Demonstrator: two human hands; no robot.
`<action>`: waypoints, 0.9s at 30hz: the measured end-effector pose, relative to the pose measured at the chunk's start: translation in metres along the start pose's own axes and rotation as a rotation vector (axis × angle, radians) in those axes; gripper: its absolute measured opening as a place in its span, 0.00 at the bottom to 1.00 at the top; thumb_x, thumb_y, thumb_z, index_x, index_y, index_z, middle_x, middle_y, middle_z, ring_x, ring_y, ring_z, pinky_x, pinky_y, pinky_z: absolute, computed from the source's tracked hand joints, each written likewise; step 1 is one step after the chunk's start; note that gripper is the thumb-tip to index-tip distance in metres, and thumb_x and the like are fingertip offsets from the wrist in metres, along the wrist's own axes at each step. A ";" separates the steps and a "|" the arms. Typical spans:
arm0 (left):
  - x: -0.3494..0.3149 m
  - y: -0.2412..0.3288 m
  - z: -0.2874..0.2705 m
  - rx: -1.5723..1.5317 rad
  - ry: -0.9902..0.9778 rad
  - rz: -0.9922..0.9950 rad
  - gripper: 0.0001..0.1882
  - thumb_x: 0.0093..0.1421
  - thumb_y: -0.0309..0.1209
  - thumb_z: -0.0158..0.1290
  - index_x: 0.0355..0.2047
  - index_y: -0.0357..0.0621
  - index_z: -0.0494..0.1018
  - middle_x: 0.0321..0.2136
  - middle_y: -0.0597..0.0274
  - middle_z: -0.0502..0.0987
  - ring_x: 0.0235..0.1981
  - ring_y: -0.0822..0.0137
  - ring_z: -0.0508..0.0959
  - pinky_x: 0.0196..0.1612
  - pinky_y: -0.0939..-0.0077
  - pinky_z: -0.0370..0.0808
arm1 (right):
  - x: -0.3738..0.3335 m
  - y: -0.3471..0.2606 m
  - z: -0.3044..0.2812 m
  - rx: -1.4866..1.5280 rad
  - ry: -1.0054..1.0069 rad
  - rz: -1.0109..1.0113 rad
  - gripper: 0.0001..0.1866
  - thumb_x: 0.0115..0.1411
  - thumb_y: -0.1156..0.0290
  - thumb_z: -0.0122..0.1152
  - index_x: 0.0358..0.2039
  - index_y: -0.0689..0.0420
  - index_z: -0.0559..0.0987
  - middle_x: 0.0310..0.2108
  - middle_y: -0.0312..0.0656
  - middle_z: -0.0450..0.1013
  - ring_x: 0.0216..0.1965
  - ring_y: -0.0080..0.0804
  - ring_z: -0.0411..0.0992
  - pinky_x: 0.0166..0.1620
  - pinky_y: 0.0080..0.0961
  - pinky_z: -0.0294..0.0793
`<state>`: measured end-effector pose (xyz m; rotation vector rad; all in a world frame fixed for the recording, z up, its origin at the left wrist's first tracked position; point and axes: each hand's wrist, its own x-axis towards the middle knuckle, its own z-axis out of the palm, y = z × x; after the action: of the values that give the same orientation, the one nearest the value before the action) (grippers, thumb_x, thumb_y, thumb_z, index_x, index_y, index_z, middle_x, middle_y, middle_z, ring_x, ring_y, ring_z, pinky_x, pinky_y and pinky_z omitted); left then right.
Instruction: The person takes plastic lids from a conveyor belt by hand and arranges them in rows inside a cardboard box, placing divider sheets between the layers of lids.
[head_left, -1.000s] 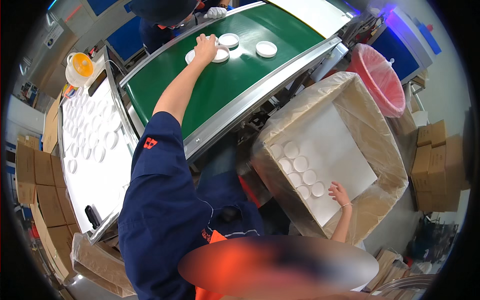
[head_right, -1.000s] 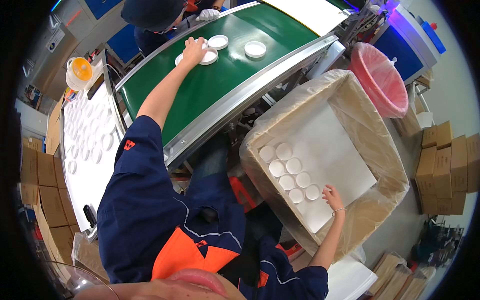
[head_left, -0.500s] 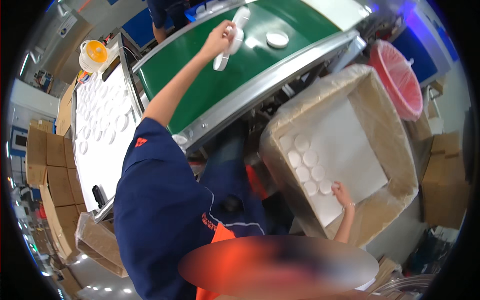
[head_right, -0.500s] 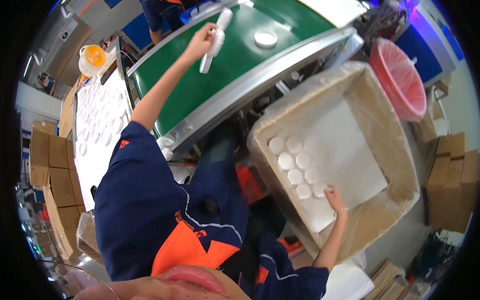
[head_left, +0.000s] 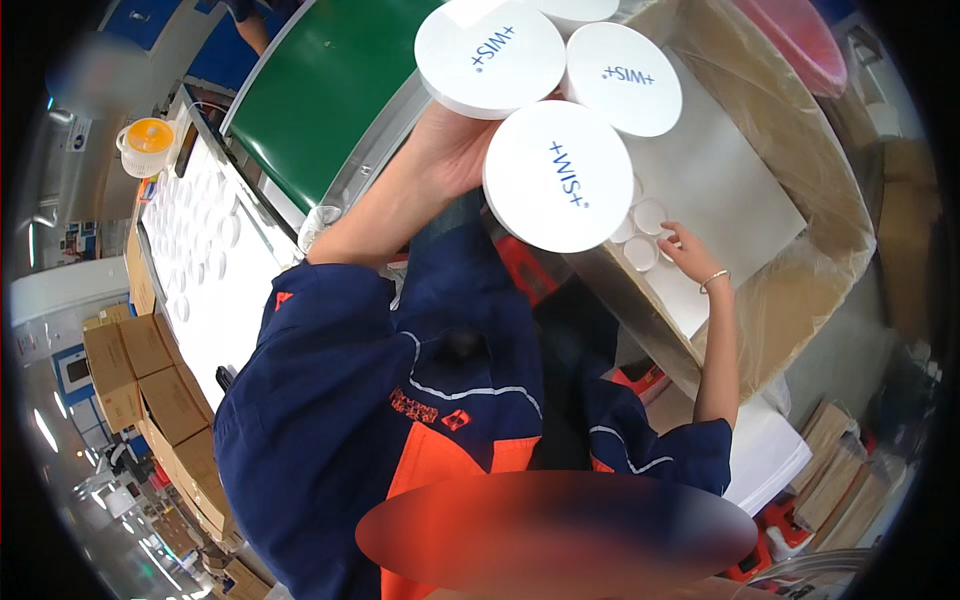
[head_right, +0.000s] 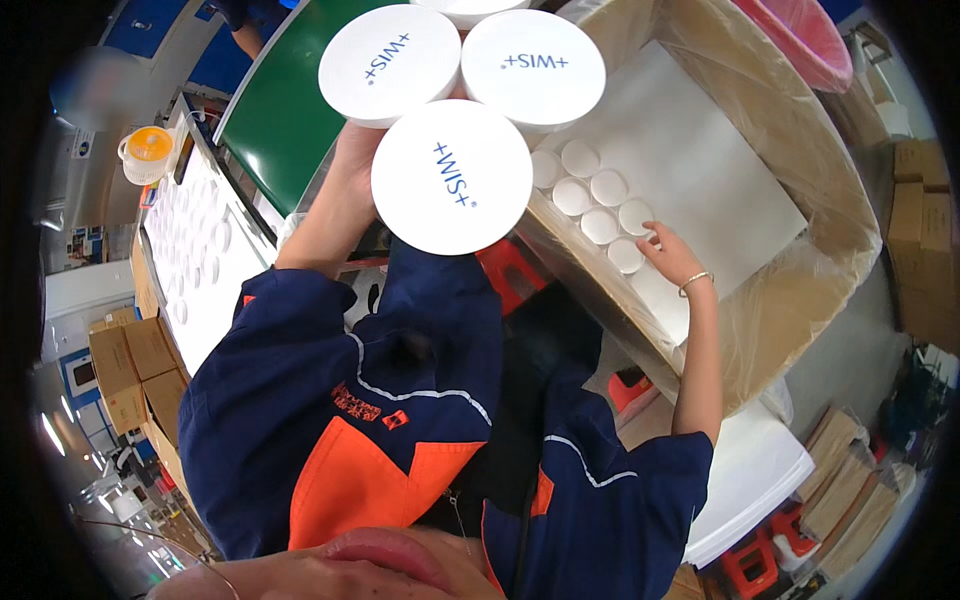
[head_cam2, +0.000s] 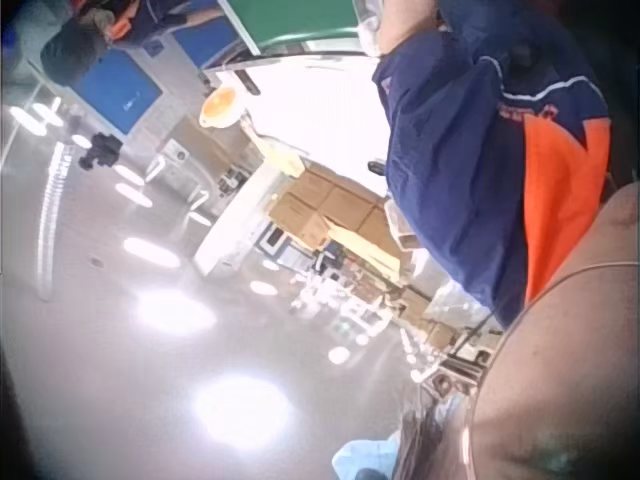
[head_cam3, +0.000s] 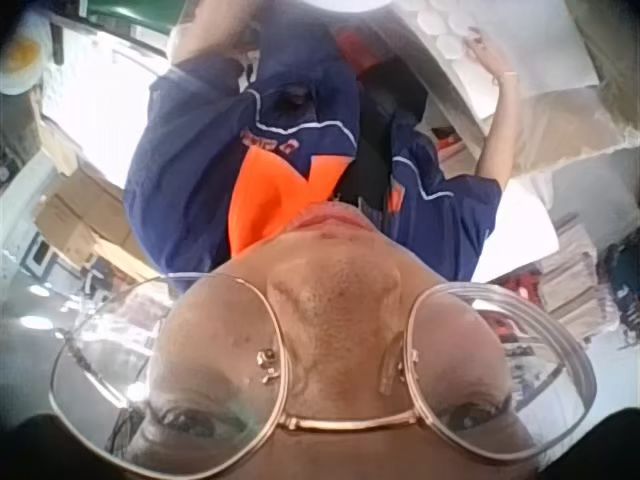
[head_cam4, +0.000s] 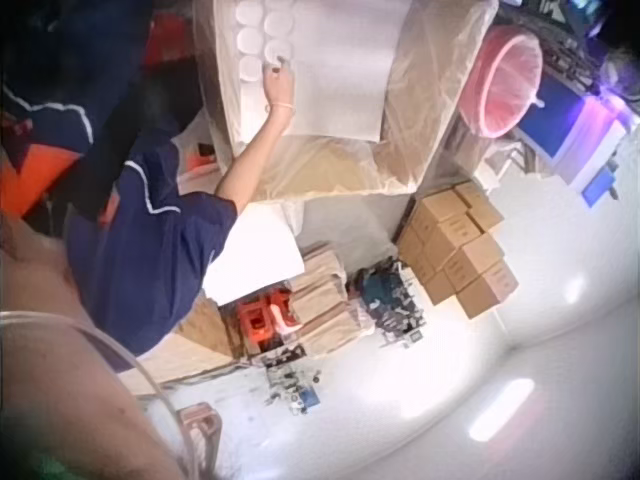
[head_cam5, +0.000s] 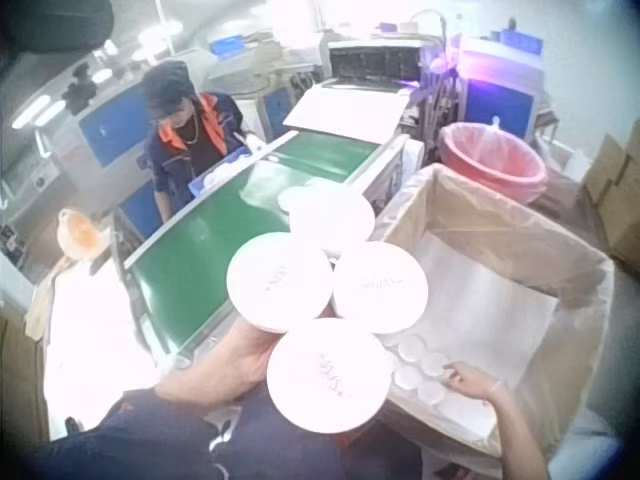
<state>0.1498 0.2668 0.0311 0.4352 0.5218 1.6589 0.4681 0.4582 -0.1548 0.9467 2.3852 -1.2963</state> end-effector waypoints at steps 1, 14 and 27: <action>0.004 -0.006 0.002 0.016 -0.006 0.002 0.17 0.58 0.30 0.50 0.46 0.34 0.65 0.40 0.50 0.72 0.40 0.61 0.76 0.42 0.67 0.76 | 0.000 0.000 -0.002 0.001 0.000 0.009 0.26 0.59 0.57 0.51 0.53 0.60 0.65 0.40 0.52 0.72 0.39 0.40 0.72 0.45 0.30 0.70; 0.054 -0.055 0.016 0.240 -0.061 0.017 0.18 0.56 0.28 0.51 0.47 0.38 0.66 0.42 0.54 0.72 0.42 0.61 0.74 0.44 0.67 0.73 | -0.015 -0.023 -0.001 -0.169 0.135 -0.024 0.26 0.58 0.58 0.51 0.53 0.58 0.65 0.44 0.54 0.70 0.45 0.46 0.69 0.49 0.33 0.67; 0.270 -0.219 -0.140 1.767 -0.307 0.355 0.16 0.50 0.21 0.48 0.40 0.47 0.70 0.35 0.47 0.70 0.37 0.54 0.74 0.38 0.63 0.73 | -0.026 -0.035 -0.004 -0.408 0.245 0.026 0.22 0.56 0.59 0.53 0.48 0.56 0.68 0.38 0.49 0.70 0.41 0.44 0.70 0.42 0.39 0.71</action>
<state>0.2111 0.5461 -0.2108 2.0763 1.6613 0.9687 0.4651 0.4374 -0.1166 1.0494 2.6629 -0.6699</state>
